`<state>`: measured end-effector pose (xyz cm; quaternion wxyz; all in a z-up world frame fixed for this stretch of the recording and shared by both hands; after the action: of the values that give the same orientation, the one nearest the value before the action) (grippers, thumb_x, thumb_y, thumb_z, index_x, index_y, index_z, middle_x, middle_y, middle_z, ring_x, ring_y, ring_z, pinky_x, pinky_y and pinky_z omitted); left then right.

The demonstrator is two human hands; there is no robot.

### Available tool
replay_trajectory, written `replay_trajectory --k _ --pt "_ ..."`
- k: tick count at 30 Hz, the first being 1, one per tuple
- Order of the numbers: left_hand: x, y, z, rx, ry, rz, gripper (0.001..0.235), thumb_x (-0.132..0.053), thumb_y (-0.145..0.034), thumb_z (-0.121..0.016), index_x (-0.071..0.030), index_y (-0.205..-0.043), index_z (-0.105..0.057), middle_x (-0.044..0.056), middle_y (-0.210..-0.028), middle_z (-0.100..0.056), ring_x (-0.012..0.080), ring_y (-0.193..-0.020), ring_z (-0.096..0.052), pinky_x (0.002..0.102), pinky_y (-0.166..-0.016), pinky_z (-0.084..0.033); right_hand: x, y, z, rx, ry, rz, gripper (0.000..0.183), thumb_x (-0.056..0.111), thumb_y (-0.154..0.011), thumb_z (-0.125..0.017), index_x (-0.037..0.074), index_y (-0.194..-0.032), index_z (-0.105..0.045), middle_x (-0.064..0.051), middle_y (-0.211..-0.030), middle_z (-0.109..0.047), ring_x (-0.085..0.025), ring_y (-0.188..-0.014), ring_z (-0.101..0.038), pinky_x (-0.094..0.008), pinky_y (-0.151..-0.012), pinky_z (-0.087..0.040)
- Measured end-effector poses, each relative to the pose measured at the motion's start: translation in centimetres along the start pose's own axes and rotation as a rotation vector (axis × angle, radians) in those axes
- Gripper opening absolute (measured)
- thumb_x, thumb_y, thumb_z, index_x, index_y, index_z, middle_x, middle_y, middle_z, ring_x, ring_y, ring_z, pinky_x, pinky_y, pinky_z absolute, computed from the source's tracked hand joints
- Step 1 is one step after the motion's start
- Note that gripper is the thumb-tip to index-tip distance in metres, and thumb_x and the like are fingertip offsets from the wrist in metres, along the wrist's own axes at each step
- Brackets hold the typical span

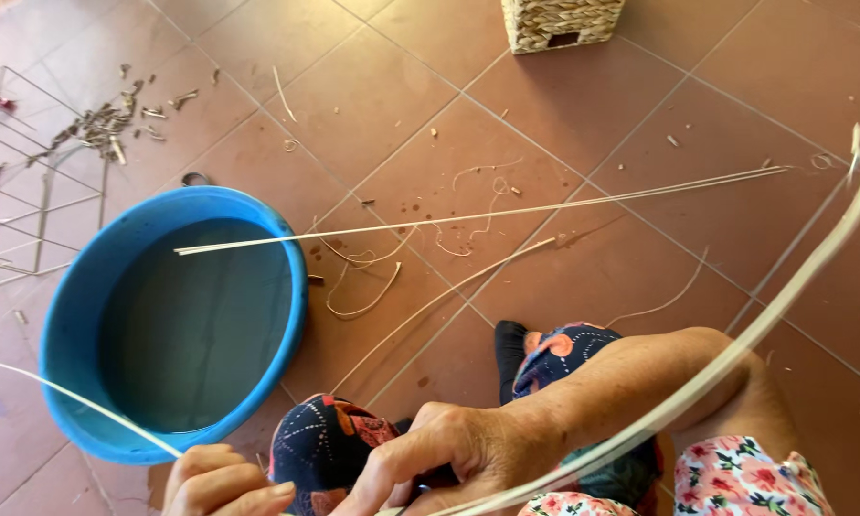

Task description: The person sits on a tiled floor and uses a large knife to split long bamboo sticks into thin strips. The person holds the sticks with one hand and uses the knife with the other to carefully shave and separate the bamboo into finer strands.

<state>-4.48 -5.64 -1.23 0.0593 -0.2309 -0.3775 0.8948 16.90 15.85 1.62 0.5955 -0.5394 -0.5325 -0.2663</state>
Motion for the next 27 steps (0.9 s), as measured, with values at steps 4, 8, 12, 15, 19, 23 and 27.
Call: replay_trajectory --k 4,8,12,15,19,23,27 --pt "-0.9 1.1 -0.4 -0.044 -0.039 -0.01 0.027 -0.026 -0.063 -0.088 -0.021 -0.086 -0.074 -0.003 -0.084 -0.061 0.0167 -0.072 -0.06 0.03 -0.07 -0.05 0.3 0.3 -0.5 -0.011 0.07 0.091 0.013 0.014 -0.121 -0.055 0.008 -0.132 -0.055 -0.01 -0.117 -0.072 -0.016 -0.107 -0.068 -0.023 -0.1 -0.051" --pt "-2.3 -0.5 -0.6 -0.055 -0.018 0.101 0.022 -0.021 -0.07 -0.084 -0.015 -0.087 -0.071 0.0 -0.084 -0.064 0.0165 -0.071 -0.063 0.031 -0.068 -0.053 0.7 0.3 -0.1 -0.006 -0.018 0.009 0.023 0.019 -0.121 -0.057 0.006 -0.141 -0.055 -0.009 -0.108 -0.072 -0.014 -0.096 -0.067 -0.022 -0.089 -0.051" --pt "-3.6 -4.4 -1.4 -0.055 0.081 0.234 0.018 -0.016 -0.076 -0.08 -0.01 -0.088 -0.069 0.004 -0.084 -0.066 0.0163 -0.07 -0.066 0.031 -0.067 -0.055 1.5 0.0 0.5 -0.049 -0.028 0.01 0.032 0.022 -0.121 -0.055 0.002 -0.146 -0.056 -0.007 -0.1 -0.072 -0.01 -0.079 -0.064 -0.024 -0.074 -0.054" --pt "-5.5 -6.3 -2.6 -0.096 0.034 0.378 0.012 -0.009 -0.082 -0.077 -0.005 -0.089 -0.068 0.007 -0.084 -0.068 0.0172 -0.07 -0.068 0.031 -0.066 -0.056 2.0 0.5 1.5 -0.065 -0.133 -0.004 0.038 0.029 -0.124 -0.05 0.001 -0.149 -0.054 0.001 -0.084 -0.064 -0.006 -0.067 -0.057 -0.022 -0.063 -0.049" --pt "-4.8 -9.0 -4.3 -0.173 0.422 0.324 0.012 0.002 -0.09 -0.07 -0.001 -0.092 -0.059 0.012 -0.091 -0.072 0.0185 -0.075 -0.064 0.029 -0.067 -0.053 2.2 1.2 3.3 -0.103 -0.278 -0.068 0.043 0.033 -0.121 -0.046 -0.001 -0.147 -0.053 0.002 -0.074 -0.058 -0.003 -0.055 -0.046 -0.021 -0.052 -0.039" --pt "-2.9 -9.8 -4.9 -0.033 0.431 0.401 0.009 0.003 -0.09 -0.071 0.0 -0.098 -0.07 0.009 -0.089 -0.069 0.0157 -0.077 -0.063 0.026 -0.067 -0.05 2.1 1.5 5.2 -0.237 -0.271 -0.122 0.05 0.036 -0.116 -0.043 -0.004 -0.144 -0.056 -0.001 -0.076 -0.056 -0.005 -0.054 -0.046 -0.024 -0.048 -0.041" --pt "-1.5 -9.8 -5.9 -0.07 0.347 0.385 0.007 -0.005 -0.093 -0.076 -0.003 -0.098 -0.071 0.003 -0.089 -0.069 0.0143 -0.08 -0.058 0.027 -0.071 -0.045 2.3 1.8 6.8 -0.321 -0.235 -0.045 0.05 0.037 -0.116 -0.043 -0.002 -0.144 -0.055 -0.002 -0.074 -0.057 -0.006 -0.053 -0.047 -0.025 -0.047 -0.044"
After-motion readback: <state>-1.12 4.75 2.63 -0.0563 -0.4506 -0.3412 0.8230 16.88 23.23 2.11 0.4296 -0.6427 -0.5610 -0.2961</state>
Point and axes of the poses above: each hand's wrist, its own y-axis away from the middle knuckle, its own z-axis out of the back of the hand, x = y × z, the point moved 3 cm from there along -y, towards the middle knuckle
